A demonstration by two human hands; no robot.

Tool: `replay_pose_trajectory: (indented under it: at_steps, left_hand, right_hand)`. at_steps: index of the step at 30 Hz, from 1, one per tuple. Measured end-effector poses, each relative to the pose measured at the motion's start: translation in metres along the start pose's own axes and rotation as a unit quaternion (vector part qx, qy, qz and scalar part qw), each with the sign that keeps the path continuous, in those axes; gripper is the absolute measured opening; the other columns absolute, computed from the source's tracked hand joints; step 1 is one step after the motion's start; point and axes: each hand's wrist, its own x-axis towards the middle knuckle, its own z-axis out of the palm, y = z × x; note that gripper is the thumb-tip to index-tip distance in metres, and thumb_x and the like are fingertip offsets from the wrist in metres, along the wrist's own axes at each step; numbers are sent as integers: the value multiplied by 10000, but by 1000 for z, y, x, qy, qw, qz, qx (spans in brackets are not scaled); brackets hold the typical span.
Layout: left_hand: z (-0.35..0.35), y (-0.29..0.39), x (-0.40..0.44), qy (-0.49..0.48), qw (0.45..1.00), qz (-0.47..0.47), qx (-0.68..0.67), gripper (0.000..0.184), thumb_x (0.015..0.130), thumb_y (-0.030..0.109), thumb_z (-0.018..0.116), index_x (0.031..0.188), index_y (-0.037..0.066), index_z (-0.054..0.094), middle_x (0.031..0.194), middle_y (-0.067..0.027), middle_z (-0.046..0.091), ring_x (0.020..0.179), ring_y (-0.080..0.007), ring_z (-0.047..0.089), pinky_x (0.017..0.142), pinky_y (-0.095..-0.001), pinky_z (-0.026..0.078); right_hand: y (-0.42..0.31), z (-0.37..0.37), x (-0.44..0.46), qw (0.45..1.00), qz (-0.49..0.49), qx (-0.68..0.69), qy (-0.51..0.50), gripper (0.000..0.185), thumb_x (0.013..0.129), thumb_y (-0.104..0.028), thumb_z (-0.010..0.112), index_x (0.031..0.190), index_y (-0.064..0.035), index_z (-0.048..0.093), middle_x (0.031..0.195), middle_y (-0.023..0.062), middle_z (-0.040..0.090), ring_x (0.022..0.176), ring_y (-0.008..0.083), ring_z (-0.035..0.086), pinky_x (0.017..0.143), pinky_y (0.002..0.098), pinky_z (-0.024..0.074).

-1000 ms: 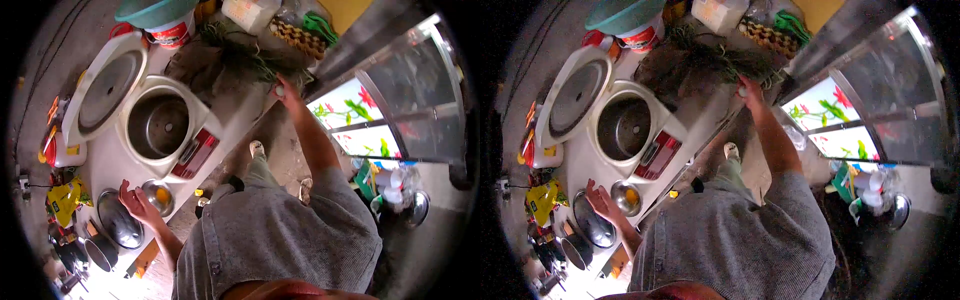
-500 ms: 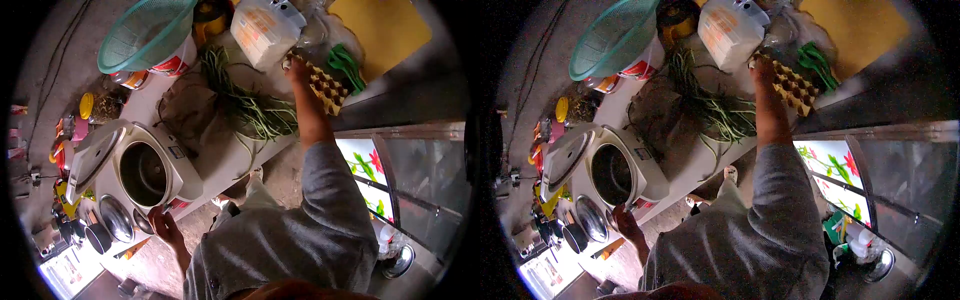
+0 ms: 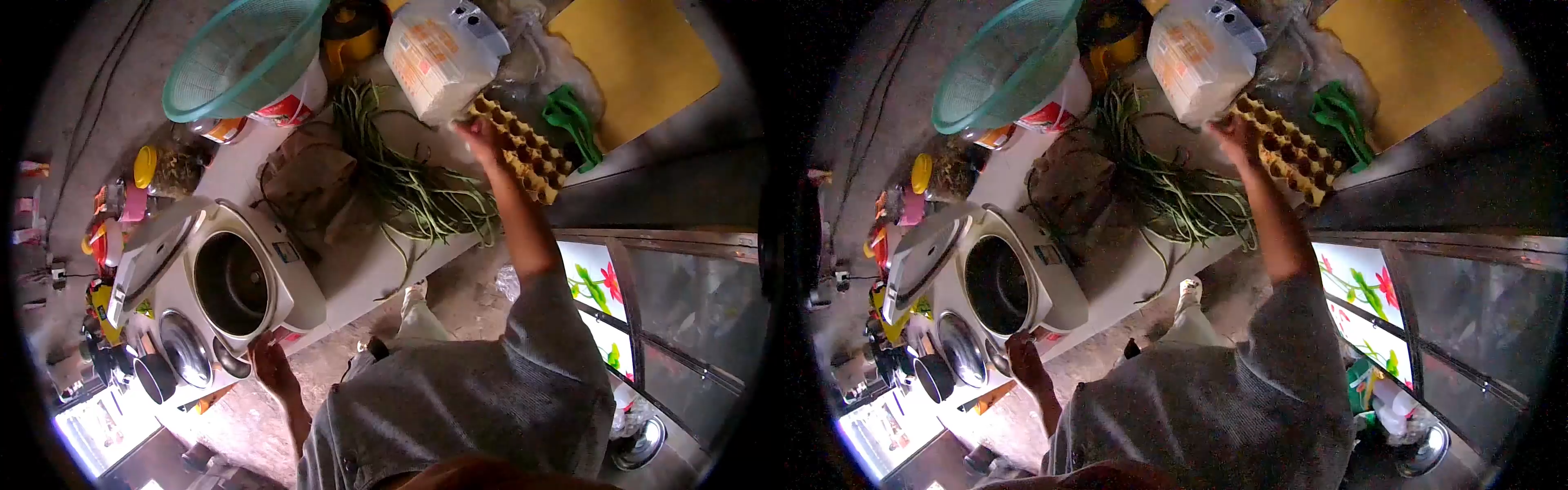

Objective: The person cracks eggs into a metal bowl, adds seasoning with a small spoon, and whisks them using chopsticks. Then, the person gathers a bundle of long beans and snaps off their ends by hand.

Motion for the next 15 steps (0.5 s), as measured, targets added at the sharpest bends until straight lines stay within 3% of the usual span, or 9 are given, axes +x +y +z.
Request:
replay_pose_trajectory:
  at_steps: [2, 3, 4, 6, 7, 8, 10, 13, 15]
  left_hand:
    - [10, -7, -4, -56, 965, -121, -227, 241, 787, -6, 509, 1024, 32, 528, 995, -106, 502, 841, -175, 506, 664, -249, 415]
    - [20, -7, -3, -105, 948, -122, -276, 315, 753, -35, 528, 1062, 25, 510, 998, -104, 503, 833, -158, 506, 662, -232, 427]
    - [21, -3, 0, -187, 968, -81, -150, 416, 711, -65, 553, 1109, 32, 485, 997, -110, 505, 772, -149, 513, 621, -227, 446]
    - [32, 22, 9, -245, 958, 4, -146, 538, 657, -35, 628, 1158, 34, 444, 1094, -123, 461, 689, -163, 528, 559, -252, 467]
    - [34, 34, 13, -269, 953, 49, -132, 605, 646, 6, 667, 1192, 51, 411, 1140, -131, 431, 731, -177, 546, 574, -273, 476]
    - [32, 46, 17, -312, 942, 53, -110, 676, 643, 80, 696, 1231, 73, 362, 1138, -152, 425, 805, -244, 558, 619, -331, 487]
    - [33, 39, 12, -354, 923, 129, -75, 688, 665, 153, 684, 1247, 58, 327, 1150, -171, 412, 878, -309, 536, 671, -385, 481]
    - [23, 10, -7, -359, 916, 163, -70, 646, 704, 205, 635, 1239, 28, 318, 1118, -182, 429, 944, -347, 491, 745, -406, 456]
    - [7, -27, -20, -371, 909, 183, -49, 580, 736, 201, 584, 1217, 1, 329, 1066, -188, 456, 966, -339, 474, 793, -395, 434]
  right_hand:
    - [-40, 6, -64, 989, 77, -20, -123, 417, 629, -423, 693, 829, -69, 598, 639, 14, 561, 598, 104, 508, 553, 269, 412]
    - [-60, 15, -100, 981, 40, 48, -181, 362, 666, -413, 671, 759, -67, 615, 638, 15, 566, 592, 106, 516, 545, 252, 411]
    - [-78, 23, -133, 950, 47, 138, -277, 308, 705, -384, 649, 734, -78, 626, 648, 10, 573, 594, 103, 514, 544, 251, 409]
    - [-52, 55, -183, 901, -19, 100, -422, 229, 793, -265, 583, 822, -40, 557, 679, 1, 542, 625, 93, 513, 588, 251, 402]
    - [-36, 80, -213, 889, 9, 169, -426, 221, 803, -256, 574, 836, -38, 552, 684, 8, 544, 623, 99, 514, 582, 251, 402]
    - [-26, 102, -241, 871, 37, 236, -429, 214, 814, -247, 564, 851, -37, 546, 689, 15, 547, 621, 104, 515, 577, 252, 401]
    - [-55, 117, -288, 847, 114, 256, -451, 235, 815, -273, 559, 867, -45, 536, 686, 25, 544, 616, 110, 516, 562, 248, 400]
    - [-81, 134, -333, 842, 182, 204, -464, 254, 815, -295, 551, 864, -47, 536, 692, 25, 545, 624, 107, 520, 556, 244, 402]
    - [-67, 157, -360, 846, 98, 210, -481, 282, 822, -317, 520, 885, -43, 537, 704, 26, 549, 647, 108, 525, 566, 243, 407]
